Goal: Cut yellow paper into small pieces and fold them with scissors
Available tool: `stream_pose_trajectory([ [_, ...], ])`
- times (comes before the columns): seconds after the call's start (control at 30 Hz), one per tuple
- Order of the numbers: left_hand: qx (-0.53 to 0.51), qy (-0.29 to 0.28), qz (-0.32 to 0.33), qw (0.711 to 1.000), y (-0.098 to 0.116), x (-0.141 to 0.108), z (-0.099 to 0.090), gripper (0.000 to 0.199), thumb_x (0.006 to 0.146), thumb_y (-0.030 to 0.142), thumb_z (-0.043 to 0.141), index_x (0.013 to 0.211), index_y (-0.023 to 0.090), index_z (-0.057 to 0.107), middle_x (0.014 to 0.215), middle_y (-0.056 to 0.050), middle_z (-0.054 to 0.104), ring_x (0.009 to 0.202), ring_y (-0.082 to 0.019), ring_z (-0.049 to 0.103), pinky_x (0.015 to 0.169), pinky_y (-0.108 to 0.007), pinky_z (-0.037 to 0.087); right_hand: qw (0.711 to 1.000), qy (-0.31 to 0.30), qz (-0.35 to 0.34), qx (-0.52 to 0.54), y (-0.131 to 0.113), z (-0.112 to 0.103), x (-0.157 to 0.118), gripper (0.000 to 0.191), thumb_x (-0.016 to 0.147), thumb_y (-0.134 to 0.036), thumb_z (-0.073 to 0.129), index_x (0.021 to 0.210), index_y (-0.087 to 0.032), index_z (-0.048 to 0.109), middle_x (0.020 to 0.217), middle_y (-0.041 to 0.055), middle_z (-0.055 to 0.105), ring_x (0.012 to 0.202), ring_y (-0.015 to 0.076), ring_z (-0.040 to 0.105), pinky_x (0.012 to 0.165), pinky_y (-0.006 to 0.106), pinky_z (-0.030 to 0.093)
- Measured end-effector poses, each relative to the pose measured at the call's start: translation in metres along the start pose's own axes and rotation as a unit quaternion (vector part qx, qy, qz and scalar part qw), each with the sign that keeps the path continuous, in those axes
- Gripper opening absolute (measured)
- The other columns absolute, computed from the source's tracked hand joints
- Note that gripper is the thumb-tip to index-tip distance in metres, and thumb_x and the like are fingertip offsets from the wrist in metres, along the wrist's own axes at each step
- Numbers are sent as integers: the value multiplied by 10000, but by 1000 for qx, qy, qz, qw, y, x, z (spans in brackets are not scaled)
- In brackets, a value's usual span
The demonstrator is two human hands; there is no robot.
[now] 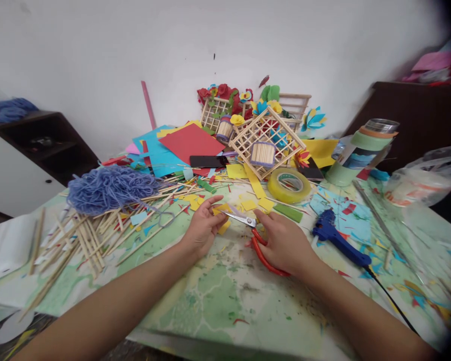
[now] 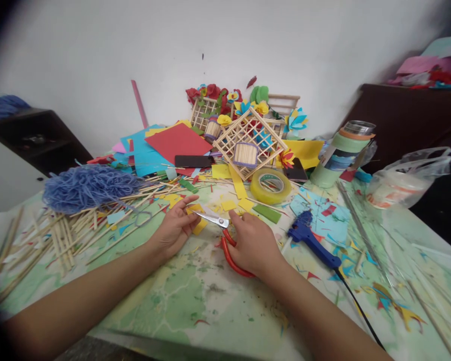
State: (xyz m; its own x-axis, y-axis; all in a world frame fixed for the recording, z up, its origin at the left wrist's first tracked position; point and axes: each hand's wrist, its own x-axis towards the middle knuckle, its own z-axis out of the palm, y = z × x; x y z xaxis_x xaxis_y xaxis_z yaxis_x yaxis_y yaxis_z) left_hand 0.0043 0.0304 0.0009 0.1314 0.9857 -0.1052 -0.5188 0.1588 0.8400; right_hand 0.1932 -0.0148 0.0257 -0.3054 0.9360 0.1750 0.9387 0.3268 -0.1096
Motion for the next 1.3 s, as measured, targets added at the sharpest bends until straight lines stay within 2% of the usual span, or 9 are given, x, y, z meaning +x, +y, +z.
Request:
stream_pose_trajectory([
  [0.57, -8, -29, -23, 999, -4, 0, -1, 487, 632, 82, 730, 1070, 202, 556, 902, -3, 633, 748, -69, 612, 691, -163, 501, 1000, -11, -3, 17, -2, -1, -1, 610, 788, -565, 470, 1231, -146, 508, 928, 111, 650, 831, 243, 600, 675, 300, 418],
  [1.0, -14, -27, -23, 999, 0, -1, 2, 497, 615, 48, 723, 1063, 173, 547, 727, 42, 606, 638, -42, 582, 659, -148, 492, 999, -17, -6, 29, -2, -2, -1, 597, 798, -591, 446, 1193, -151, 527, 966, 116, 682, 822, 244, 643, 647, 289, 426],
  [1.3, 25, -11, -13, 1000, 2, 1, -1, 558, 590, 131, 768, 1095, 198, 541, 691, 54, 588, 618, -54, 568, 619, -165, 473, 999, -27, -7, 21, 0, -1, -2, 580, 807, -583, 433, 1192, -161, 534, 964, 115, 698, 814, 242, 653, 629, 282, 420],
])
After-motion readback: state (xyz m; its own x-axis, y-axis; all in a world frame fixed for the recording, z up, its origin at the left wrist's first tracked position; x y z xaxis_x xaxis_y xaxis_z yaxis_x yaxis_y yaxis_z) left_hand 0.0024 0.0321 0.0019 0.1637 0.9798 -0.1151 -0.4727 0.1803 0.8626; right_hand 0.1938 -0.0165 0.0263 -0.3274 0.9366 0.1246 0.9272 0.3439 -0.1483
